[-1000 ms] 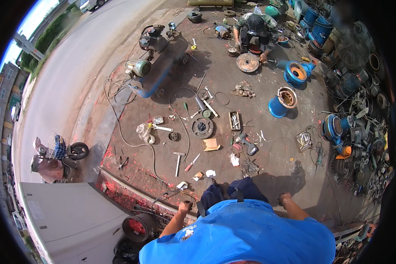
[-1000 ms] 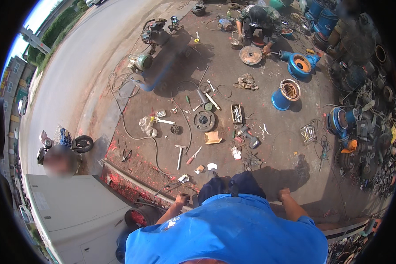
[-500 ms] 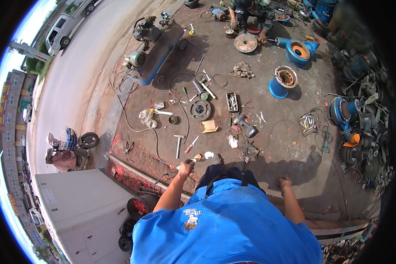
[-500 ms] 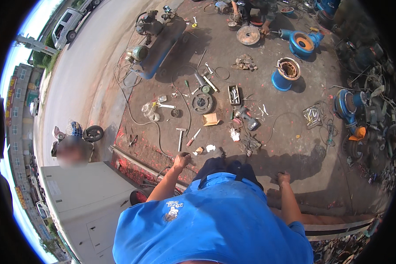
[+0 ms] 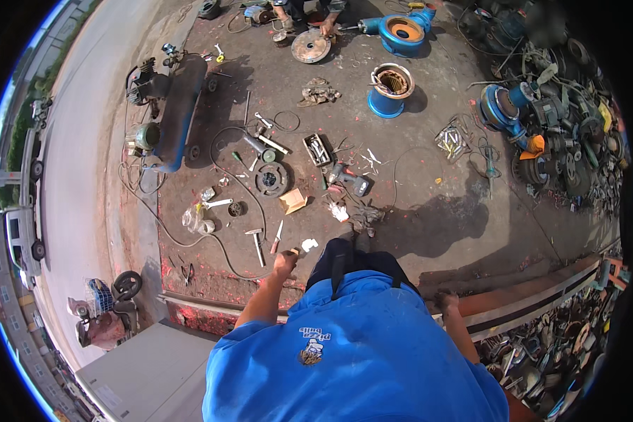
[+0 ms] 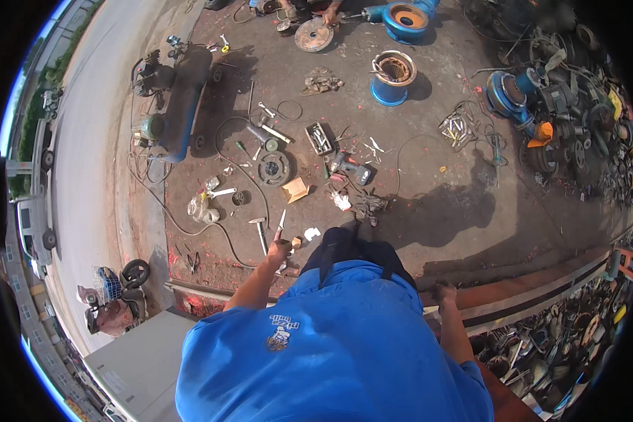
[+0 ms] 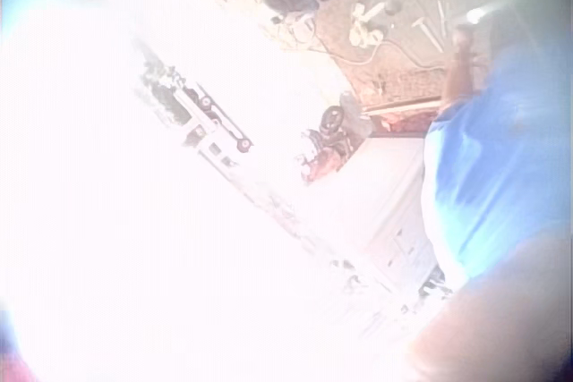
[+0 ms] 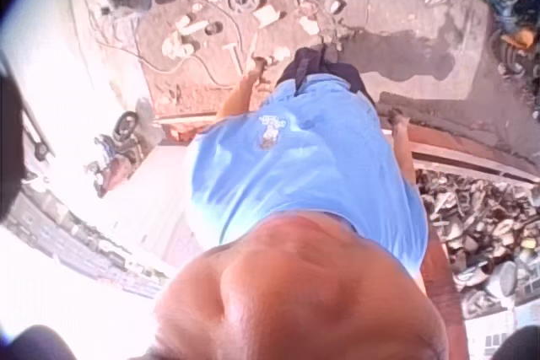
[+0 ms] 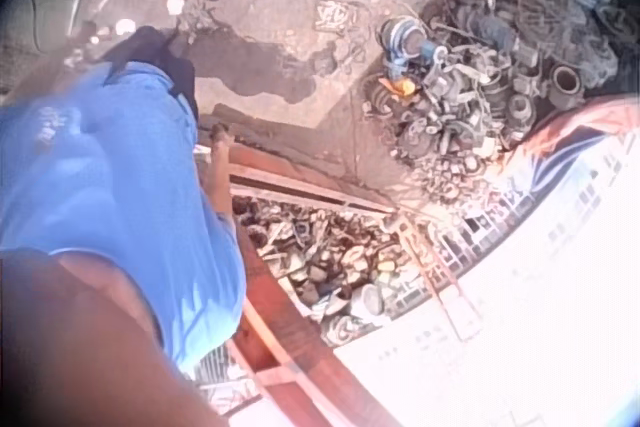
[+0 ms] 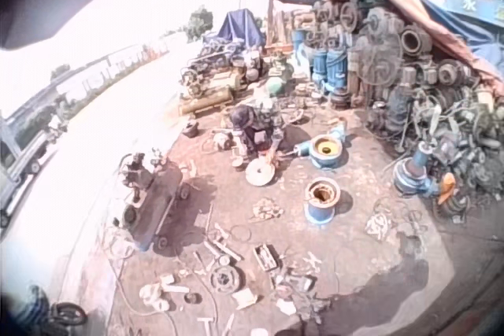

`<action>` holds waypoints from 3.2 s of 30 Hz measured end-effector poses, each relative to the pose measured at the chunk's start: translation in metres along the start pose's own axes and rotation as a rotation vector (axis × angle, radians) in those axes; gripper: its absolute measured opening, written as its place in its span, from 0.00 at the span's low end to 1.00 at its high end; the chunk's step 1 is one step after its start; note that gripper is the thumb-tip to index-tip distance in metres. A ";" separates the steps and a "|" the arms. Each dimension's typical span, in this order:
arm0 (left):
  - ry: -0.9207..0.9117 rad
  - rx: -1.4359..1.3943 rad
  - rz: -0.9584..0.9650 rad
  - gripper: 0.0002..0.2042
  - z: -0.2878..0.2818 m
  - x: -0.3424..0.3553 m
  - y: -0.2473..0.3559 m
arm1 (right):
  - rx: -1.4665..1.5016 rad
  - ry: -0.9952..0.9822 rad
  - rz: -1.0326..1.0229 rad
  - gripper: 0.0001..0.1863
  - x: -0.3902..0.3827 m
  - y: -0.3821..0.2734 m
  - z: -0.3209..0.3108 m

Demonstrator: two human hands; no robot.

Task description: The person opens a small cardboard box and removes a white paper-like item, then walks through a scrapyard to a workbench. They handle a large motor or compressor unit and use a wrench to tighten or loosen bolts on the machinery.

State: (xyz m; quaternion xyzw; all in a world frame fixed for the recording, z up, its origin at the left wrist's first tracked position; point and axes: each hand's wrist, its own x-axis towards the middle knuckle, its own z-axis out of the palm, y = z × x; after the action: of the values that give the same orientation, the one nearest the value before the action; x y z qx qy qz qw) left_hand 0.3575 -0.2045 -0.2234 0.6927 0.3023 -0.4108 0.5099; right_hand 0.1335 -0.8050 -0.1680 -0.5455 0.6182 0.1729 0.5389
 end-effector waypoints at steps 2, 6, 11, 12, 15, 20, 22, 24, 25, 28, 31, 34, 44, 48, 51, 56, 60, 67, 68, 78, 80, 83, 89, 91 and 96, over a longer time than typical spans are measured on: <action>0.077 -0.132 -0.095 0.14 -0.003 0.045 -0.020 | -0.405 -0.165 -0.116 0.10 0.029 -0.010 0.002; 0.092 -0.339 -0.027 0.14 0.042 0.081 0.049 | -0.599 0.010 -0.228 0.16 -0.029 -0.110 0.026; -0.006 -0.070 -0.078 0.15 0.042 0.104 0.037 | -0.476 0.002 -0.208 0.11 -0.009 -0.111 0.017; -0.002 0.056 -0.087 0.16 0.047 0.092 0.056 | -0.217 0.098 -0.095 0.10 -0.001 -0.074 0.014; -0.112 0.695 0.147 0.20 0.047 0.097 0.018 | -0.028 0.034 0.106 0.12 -0.026 -0.014 -0.011; 0.117 0.328 0.007 0.20 0.092 0.038 0.113 | -0.490 -0.020 0.060 0.10 0.070 -0.038 -0.035; 0.113 0.259 0.080 0.20 0.107 0.026 0.118 | -0.221 0.013 0.136 0.11 0.076 -0.105 -0.020; 0.090 0.206 0.136 0.20 0.105 0.004 0.143 | -0.172 0.008 0.087 0.13 0.104 -0.165 -0.017; 0.108 0.186 0.169 0.19 0.107 0.004 0.127 | -0.182 -0.021 0.025 0.15 0.125 -0.187 -0.021; 0.174 0.029 0.093 0.18 0.081 -0.008 0.076 | -0.228 -0.035 -0.109 0.15 0.098 -0.257 0.020; 0.201 -0.247 -0.017 0.16 0.030 0.003 0.034 | -0.259 -0.134 -0.068 0.17 0.113 -0.277 0.060; 0.364 -0.059 -0.123 0.19 -0.027 0.032 -0.028 | -0.537 -0.115 -0.110 0.17 0.058 -0.293 0.159; 0.379 -0.246 -0.195 0.21 -0.114 0.153 0.002 | -1.581 -0.441 -0.588 0.09 0.129 -0.372 0.299; 0.380 0.280 0.135 0.19 -0.157 0.236 0.066 | -1.040 -0.210 0.050 0.12 0.092 -0.517 0.478; 0.486 -0.256 -0.130 0.19 -0.207 0.298 0.164 | -1.312 -0.296 -0.064 0.17 0.117 -0.623 0.622; 0.552 -0.358 -0.131 0.25 -0.328 0.376 0.376 | -0.964 -0.516 -0.504 0.19 0.152 -0.856 0.859; 0.448 -0.317 -0.124 0.28 -0.477 0.374 0.550 | -0.827 -0.522 -0.715 0.18 0.081 -0.961 0.966; 0.943 -0.090 0.065 0.36 -0.743 0.499 0.616 | -0.941 -0.404 -0.423 0.16 0.105 -0.969 1.047; 1.046 -0.097 0.055 0.38 -0.786 0.522 0.597 | -1.037 -0.376 -0.417 0.17 0.115 -0.955 1.049; 1.544 -0.253 -0.263 0.47 -1.248 0.657 0.670 | -1.008 -0.091 -0.083 0.14 0.022 -0.930 1.189; 1.546 -0.254 -0.284 0.49 -1.308 0.681 0.664 | -1.006 -0.102 -0.095 0.15 -0.002 -0.938 1.246; 1.470 -0.260 -0.349 0.50 -1.356 0.713 0.657 | -0.967 -0.092 -0.159 0.17 -0.027 -0.952 1.313; 1.712 -0.309 -0.089 0.40 -1.370 0.744 0.603 | -1.034 -0.095 -0.171 0.20 -0.068 -0.963 1.394; 1.753 -0.410 0.069 0.38 -1.334 0.737 0.609 | -1.071 -0.088 -0.179 0.18 -0.062 -0.962 1.390; 1.737 -0.412 0.112 0.37 -1.162 0.716 0.582 | -1.255 -0.258 -0.156 0.16 -0.015 -0.964 1.406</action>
State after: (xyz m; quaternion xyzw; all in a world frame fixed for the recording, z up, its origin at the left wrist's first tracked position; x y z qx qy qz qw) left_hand 1.4915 0.7324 -0.4194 0.6679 0.6152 0.3466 0.2350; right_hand 1.6327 -0.0029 -0.2998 -0.7752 0.2883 0.5260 0.1983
